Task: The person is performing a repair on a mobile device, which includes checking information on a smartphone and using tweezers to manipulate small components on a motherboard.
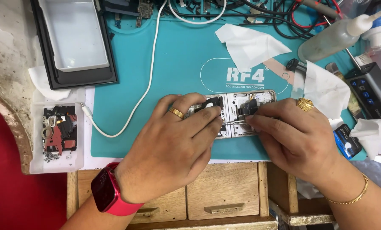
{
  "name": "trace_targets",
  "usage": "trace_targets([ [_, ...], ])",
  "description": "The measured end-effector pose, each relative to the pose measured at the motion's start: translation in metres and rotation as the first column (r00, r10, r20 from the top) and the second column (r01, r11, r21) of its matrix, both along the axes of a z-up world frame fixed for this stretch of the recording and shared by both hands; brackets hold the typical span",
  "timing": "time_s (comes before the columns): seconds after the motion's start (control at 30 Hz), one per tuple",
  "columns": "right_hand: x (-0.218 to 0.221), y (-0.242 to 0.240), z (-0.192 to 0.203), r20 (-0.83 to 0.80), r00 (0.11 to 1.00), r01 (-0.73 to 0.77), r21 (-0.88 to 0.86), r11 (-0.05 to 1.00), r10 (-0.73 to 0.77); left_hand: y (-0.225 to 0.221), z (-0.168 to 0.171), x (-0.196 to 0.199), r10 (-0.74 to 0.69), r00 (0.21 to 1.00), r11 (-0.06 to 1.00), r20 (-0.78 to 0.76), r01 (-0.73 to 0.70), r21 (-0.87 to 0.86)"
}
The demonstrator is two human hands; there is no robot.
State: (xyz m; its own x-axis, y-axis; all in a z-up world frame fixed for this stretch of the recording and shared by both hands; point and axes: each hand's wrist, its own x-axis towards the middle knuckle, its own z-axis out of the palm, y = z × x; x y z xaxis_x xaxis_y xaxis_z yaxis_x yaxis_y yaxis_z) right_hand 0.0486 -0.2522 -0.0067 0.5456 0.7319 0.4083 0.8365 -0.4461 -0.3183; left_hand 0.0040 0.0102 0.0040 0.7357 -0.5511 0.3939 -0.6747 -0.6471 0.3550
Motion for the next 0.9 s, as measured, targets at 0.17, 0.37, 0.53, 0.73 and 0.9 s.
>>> trace_targets([
  [0.17, 0.002, 0.001, 0.001, 0.010, 1.000, 0.014, 0.021, 1.000, -0.014, -0.001, 0.002, 0.000, 0.006, 1.000, 1.000, -0.004, -0.006, -0.004],
  [0.37, 0.000, -0.001, -0.002, -0.013, 1.000, 0.027, 0.029, 0.999, -0.027, -0.002, 0.000, -0.001, 0.007, 0.999, 1.000, -0.038, -0.007, -0.004],
  [0.53, 0.003, 0.006, 0.002, 0.016, 0.999, 0.032, 0.050, 0.998, -0.033, -0.002, 0.002, 0.001, -0.009, 0.998, 1.000, -0.061, 0.008, -0.013],
  [0.73, 0.003, -0.002, -0.001, -0.025, 0.999, 0.049, 0.153, 0.987, -0.046, -0.008, -0.014, -0.002, 0.045, 0.998, 0.989, 0.044, -0.051, 0.142],
  [0.9, 0.004, 0.000, -0.005, 0.031, 0.999, 0.033, 0.217, 0.976, -0.041, -0.007, -0.032, -0.006, 0.206, 0.967, 0.970, 0.152, -0.222, 0.095],
])
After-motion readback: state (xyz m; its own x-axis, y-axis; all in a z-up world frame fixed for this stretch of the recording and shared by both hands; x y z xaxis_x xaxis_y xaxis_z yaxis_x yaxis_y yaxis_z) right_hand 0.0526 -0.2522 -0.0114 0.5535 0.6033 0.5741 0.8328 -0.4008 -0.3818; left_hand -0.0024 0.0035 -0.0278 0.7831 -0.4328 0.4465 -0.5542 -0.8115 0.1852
